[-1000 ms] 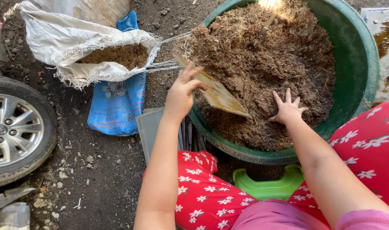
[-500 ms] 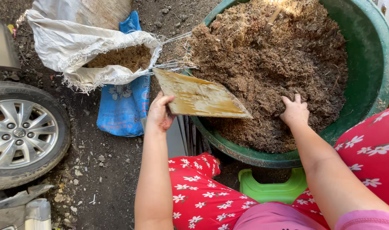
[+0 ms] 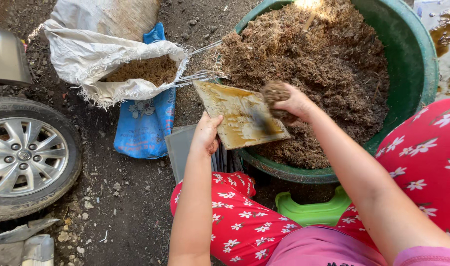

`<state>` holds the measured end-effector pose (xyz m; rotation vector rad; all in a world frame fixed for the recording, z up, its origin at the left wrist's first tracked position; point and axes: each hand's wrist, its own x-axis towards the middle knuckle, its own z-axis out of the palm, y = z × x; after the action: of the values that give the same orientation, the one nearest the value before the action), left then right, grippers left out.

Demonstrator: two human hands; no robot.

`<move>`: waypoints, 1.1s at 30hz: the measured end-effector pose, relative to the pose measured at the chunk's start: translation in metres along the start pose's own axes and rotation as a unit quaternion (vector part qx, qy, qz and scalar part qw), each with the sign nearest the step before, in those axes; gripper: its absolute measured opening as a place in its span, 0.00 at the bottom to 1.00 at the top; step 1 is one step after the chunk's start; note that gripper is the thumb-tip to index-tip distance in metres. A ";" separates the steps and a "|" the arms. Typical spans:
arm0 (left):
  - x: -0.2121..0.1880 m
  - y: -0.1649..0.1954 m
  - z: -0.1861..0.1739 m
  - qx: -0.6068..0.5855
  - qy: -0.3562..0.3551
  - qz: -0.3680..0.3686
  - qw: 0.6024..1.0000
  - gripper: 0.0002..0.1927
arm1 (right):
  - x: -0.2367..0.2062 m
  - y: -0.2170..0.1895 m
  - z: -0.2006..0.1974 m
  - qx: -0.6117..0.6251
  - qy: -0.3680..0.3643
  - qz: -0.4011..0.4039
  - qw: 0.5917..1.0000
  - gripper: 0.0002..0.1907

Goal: The person sits on a small stool and repeatedly cleans rectangular metal trays by rubbing them with a handful of fibrous material taken from a large green basin. After cleaning each tray, the person places it on a stack to the right.

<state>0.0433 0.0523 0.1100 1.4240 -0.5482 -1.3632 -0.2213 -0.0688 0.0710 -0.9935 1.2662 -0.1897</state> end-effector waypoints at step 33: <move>0.030 -0.028 0.025 0.054 0.144 0.024 0.988 0.40 | -0.001 0.056 0.140 -0.043 0.296 -0.335 0.893 0.16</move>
<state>0.0188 0.0277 0.0767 1.6514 -0.4666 -1.0784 -0.1236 0.0372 0.0265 -1.4954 1.4280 -1.0464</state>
